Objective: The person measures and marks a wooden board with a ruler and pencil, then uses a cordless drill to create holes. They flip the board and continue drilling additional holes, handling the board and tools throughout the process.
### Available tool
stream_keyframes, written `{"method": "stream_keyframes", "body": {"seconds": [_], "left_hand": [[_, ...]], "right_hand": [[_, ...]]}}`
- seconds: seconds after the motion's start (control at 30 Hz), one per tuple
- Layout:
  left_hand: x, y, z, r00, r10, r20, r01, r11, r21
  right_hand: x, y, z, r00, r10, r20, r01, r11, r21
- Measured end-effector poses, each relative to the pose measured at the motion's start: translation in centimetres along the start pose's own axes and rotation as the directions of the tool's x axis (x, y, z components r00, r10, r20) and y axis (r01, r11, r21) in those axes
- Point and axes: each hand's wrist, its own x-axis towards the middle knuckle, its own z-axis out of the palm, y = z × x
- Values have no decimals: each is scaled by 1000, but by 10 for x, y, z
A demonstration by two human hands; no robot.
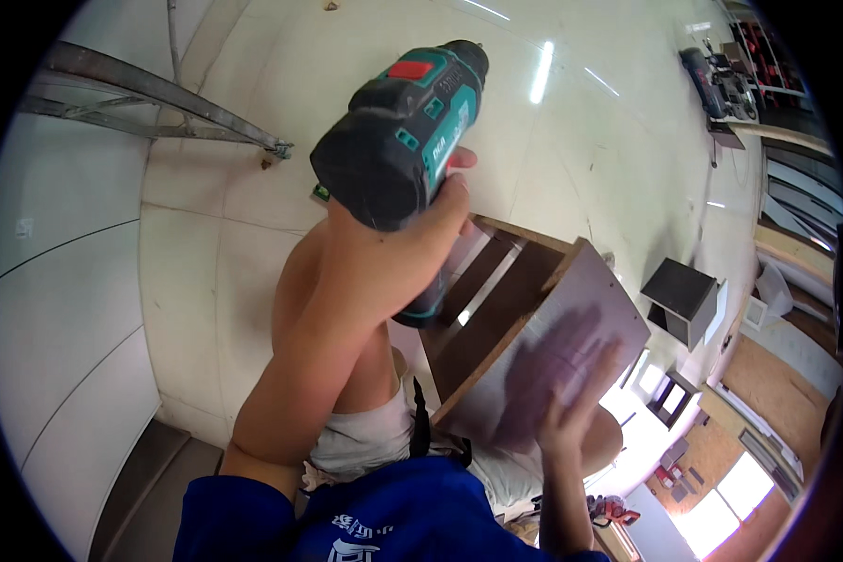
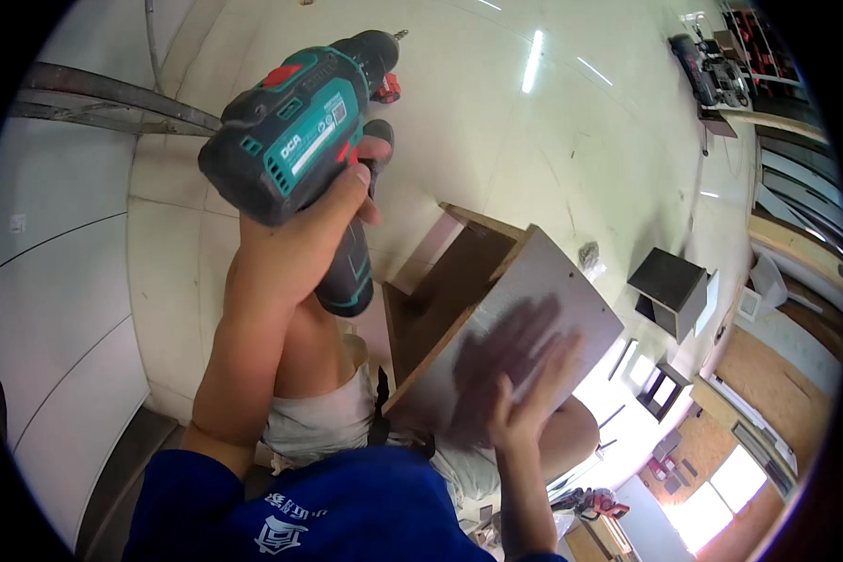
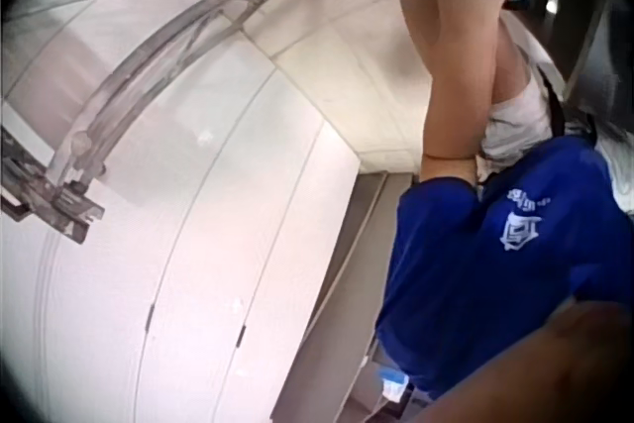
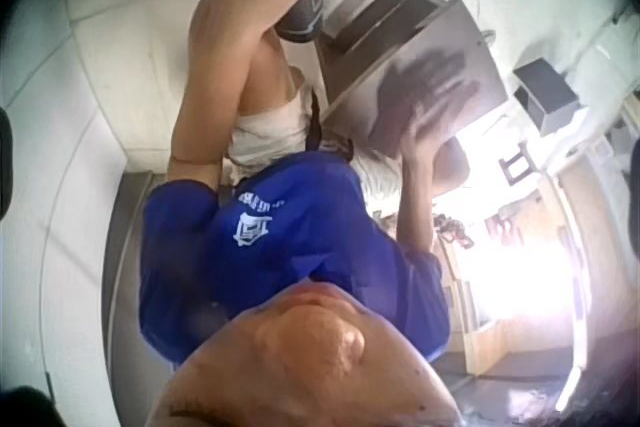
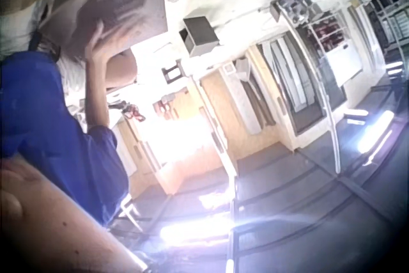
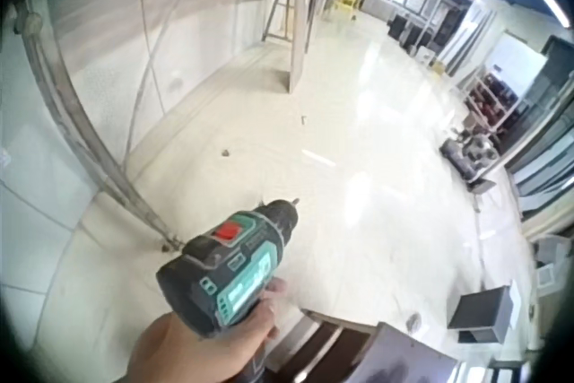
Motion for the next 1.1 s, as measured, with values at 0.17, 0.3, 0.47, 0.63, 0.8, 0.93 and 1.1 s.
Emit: {"method": "stream_keyframes", "body": {"seconds": [0.17,0.3,0.47,0.63,0.8,0.93,1.1], "left_hand": [[-12,8,3,988,-153,24,150,985,90],[-19,0,-1,992,-126,21,124,990,61],[-22,8,-12,980,-194,43,184,970,161],[-21,-10,-39,998,3,58,6,987,-161],[-11,-3,-21,967,0,-256,-52,979,-199],[-5,0,-31,985,-4,-174,-27,984,-175],[-2,-1,-39,996,-88,-24,80,966,-247]], "right_hand": [[22,5,9,975,93,201,-41,967,-251],[27,-2,24,998,-41,53,46,995,-89],[34,0,25,1000,-29,11,30,999,-45],[27,9,32,999,-36,10,36,999,1],[24,15,26,998,-38,40,37,999,32],[24,19,28,998,-50,27,48,997,67],[29,28,13,999,-36,31,33,995,92]]}}
